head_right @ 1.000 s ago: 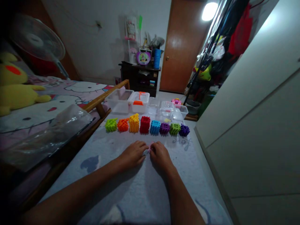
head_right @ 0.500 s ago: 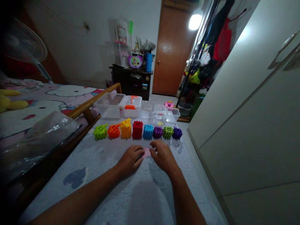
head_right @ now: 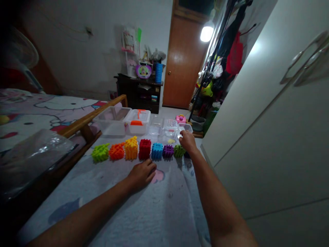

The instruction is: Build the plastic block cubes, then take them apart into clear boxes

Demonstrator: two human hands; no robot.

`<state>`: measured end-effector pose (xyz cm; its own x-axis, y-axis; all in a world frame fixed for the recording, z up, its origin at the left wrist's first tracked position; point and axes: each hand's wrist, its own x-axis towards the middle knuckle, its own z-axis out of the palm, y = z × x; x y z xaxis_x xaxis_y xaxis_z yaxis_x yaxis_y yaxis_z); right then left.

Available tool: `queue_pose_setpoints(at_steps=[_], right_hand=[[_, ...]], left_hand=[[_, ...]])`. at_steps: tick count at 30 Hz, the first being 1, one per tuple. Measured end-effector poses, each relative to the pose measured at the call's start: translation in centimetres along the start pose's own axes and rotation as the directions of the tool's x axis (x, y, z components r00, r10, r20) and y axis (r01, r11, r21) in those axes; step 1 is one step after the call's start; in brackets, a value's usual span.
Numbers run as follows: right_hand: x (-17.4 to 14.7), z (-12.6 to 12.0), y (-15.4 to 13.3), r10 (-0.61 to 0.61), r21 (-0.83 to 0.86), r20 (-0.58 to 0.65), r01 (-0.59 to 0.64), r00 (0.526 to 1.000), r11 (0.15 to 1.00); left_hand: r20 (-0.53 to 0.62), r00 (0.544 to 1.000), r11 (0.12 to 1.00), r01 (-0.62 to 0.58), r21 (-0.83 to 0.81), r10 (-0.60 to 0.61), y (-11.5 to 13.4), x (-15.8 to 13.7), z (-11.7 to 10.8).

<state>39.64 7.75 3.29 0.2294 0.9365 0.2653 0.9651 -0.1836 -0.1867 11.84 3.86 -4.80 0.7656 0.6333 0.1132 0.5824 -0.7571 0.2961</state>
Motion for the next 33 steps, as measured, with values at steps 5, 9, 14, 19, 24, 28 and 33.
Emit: queue_pose_setpoints(at_steps=[5,9,14,19,24,28,33], right_hand=[[2.5,1.6,1.1,0.070,-0.040,-0.010,-0.070,0.998,0.997],[3.7,2.6,1.8,0.117,-0.061,0.013,-0.116,0.993,0.991],[4.5,3.1,2.0,0.169,-0.088,0.041,-0.165,0.985,0.982],[4.9,3.2,1.9,0.220,-0.121,0.051,-0.213,0.974,0.970],[4.5,3.3,1.6,0.269,-0.124,0.015,-0.266,0.963,0.956],[3.6,2.6,1.2,0.298,-0.115,-0.041,-0.301,0.954,0.947],[1.3,0.2,0.5,0.290,-0.093,-0.181,-0.310,0.940,0.946]], left_hand=[[-0.073,0.997,0.999,-0.031,-0.016,0.030,-0.4,-0.1,0.8],[-0.091,0.995,0.999,-0.042,-0.032,0.039,-0.5,-0.3,0.7],[-0.108,0.994,0.995,-0.026,-0.092,0.016,-0.6,-0.2,0.7],[-0.110,0.994,0.993,-0.017,-0.118,0.004,-0.6,-0.2,0.7],[-0.126,0.992,0.991,-0.006,-0.135,-0.011,-0.7,-0.1,0.7],[-0.121,0.992,0.988,0.000,-0.157,-0.019,-0.8,-0.1,0.8],[-0.119,0.993,0.986,0.006,-0.167,-0.027,-0.8,-0.2,0.7]])
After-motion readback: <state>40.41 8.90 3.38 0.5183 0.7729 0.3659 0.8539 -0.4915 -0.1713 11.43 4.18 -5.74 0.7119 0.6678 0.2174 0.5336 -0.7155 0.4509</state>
